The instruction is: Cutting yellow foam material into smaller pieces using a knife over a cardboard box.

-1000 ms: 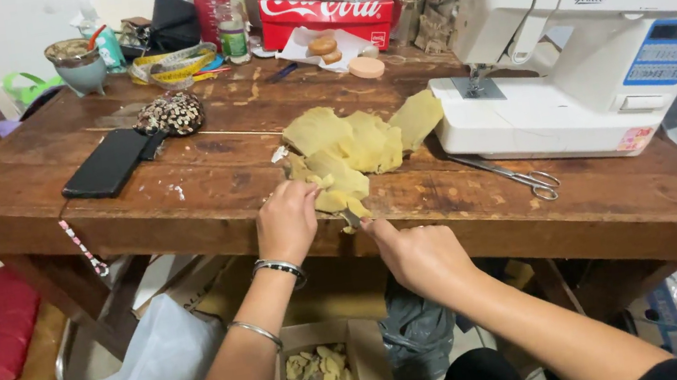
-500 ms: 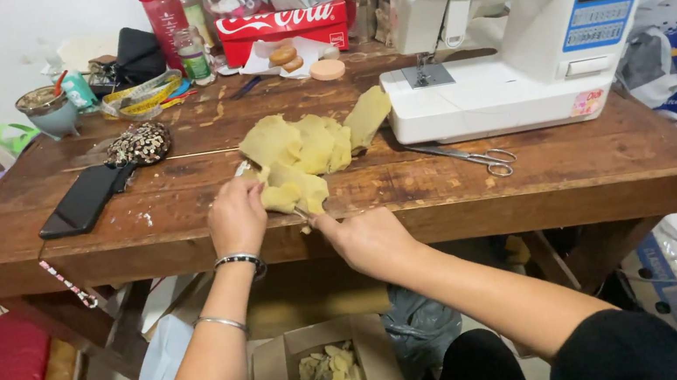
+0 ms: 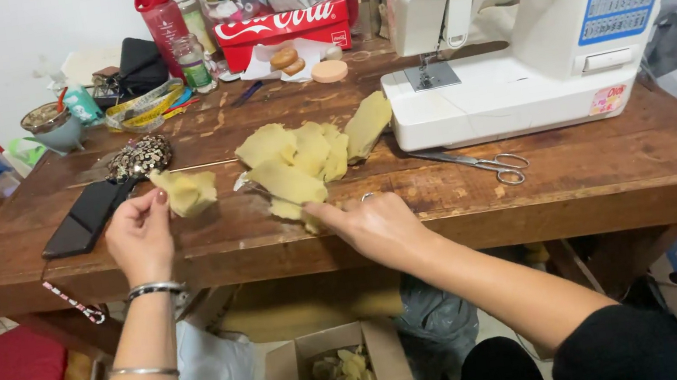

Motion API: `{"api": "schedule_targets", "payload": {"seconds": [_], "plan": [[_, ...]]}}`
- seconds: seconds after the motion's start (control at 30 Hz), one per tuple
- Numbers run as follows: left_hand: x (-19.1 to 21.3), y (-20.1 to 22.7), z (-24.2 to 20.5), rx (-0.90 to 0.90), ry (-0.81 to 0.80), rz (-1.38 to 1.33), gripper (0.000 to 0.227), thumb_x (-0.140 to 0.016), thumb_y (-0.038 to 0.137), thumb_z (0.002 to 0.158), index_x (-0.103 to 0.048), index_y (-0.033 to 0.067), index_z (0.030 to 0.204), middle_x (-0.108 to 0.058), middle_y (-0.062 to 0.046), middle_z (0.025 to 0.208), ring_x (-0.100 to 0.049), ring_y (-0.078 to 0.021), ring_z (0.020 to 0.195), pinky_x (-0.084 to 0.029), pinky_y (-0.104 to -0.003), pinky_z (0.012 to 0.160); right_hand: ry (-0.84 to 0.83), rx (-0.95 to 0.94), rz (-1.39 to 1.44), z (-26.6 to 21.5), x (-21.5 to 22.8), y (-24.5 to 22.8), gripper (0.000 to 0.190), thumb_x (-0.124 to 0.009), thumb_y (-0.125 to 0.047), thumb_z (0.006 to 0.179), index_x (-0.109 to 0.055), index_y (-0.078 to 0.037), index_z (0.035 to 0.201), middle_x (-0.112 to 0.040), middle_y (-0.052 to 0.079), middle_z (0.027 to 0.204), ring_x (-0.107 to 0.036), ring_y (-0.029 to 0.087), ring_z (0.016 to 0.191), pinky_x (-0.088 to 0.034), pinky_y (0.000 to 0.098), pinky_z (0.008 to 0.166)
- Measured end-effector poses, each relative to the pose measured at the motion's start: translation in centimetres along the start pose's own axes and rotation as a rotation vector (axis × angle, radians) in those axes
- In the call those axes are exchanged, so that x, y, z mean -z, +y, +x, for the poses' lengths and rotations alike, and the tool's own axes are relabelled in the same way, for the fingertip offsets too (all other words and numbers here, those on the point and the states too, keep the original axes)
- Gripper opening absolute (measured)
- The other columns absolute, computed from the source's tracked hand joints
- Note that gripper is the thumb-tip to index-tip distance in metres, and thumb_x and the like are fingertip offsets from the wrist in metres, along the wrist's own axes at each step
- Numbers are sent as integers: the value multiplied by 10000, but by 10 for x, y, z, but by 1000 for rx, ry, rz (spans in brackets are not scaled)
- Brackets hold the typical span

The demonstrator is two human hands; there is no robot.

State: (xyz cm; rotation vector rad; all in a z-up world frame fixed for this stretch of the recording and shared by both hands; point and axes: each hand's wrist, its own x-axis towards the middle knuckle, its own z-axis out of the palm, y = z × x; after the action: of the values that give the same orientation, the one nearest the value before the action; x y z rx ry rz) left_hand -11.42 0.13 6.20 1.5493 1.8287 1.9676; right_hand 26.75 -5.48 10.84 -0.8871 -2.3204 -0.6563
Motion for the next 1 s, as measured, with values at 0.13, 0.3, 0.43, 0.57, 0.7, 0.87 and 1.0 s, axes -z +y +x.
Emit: {"api": "schedule_targets", "payload": {"seconds": [0.13, 0.3, 0.43, 0.57, 0.7, 0.87, 1.0], "plan": [[13, 22, -24, 91, -14, -333, 160, -688, 141, 1069, -673, 39, 1191, -737, -72, 921, -698, -89, 861, -557, -256, 904, 9, -35, 46, 0, 11, 5, 394, -536, -264, 977, -567, -344, 1362, -669, 46, 687, -694, 266, 562, -565, 393, 531], [18, 9, -47, 130, -50, -424, 129, -676, 120, 1067, -673, 28, 1157, -721, -76, 878, -665, -80, 865, -544, -238, 893, -37, -235, 84, -22, 31, 36, 412, -530, -281, 1003, -532, -379, 1403, -659, 36, 815, -707, 289, 698, -581, 437, 606], [26, 14, -66, 210, -40, -538, 112, -676, 117, 1056, -662, 50, 1146, -732, -55, 914, -688, -71, 837, -591, -223, 848, -120, -363, 65, -71, 31, 80, 440, -524, -239, 983, -539, -386, 1398, -658, 51, 1001, -706, 345, 836, -587, 473, 716], [30, 2, -93, 297, -53, -631, 112, -665, 127, 1054, -643, 61, 1141, -718, -24, 907, -664, -39, 810, -598, -195, 829, -203, -378, 66, -98, 35, 101, 360, -548, -222, 991, -604, -359, 1320, -669, 39, 1035, -693, 325, 994, -577, 444, 816], [31, 8, -128, 339, -76, -711, 115, -648, 110, 1062, -620, 82, 1170, -697, -9, 899, -671, -42, 800, -595, -176, 783, -227, -351, 126, -112, 25, 122, 286, -603, -389, 986, -668, -307, 1252, -670, 19, 1247, -627, 294, 1206, -508, 452, 964], [51, 22, -182, 436, -127, -760, 107, -646, 124, 1028, -563, 102, 1092, -590, 13, 808, -508, -15, 630, -400, -121, 574, -268, -545, 211, -110, 55, 153, 233, -576, -253, 995, -704, -158, 1164, -730, 83, 1130, -647, 326, 1047, -490, 439, 855], [55, 10, -230, 568, -160, -768, 133, -640, 132, 1015, -553, 116, 1113, -586, 3, 818, -495, -21, 637, -390, -149, 591, -334, -502, 188, -127, 30, 190, 307, -583, -109, 909, -706, -116, 1191, -709, 163, 1186, -640, 376, 1078, -468, 454, 924]]}}
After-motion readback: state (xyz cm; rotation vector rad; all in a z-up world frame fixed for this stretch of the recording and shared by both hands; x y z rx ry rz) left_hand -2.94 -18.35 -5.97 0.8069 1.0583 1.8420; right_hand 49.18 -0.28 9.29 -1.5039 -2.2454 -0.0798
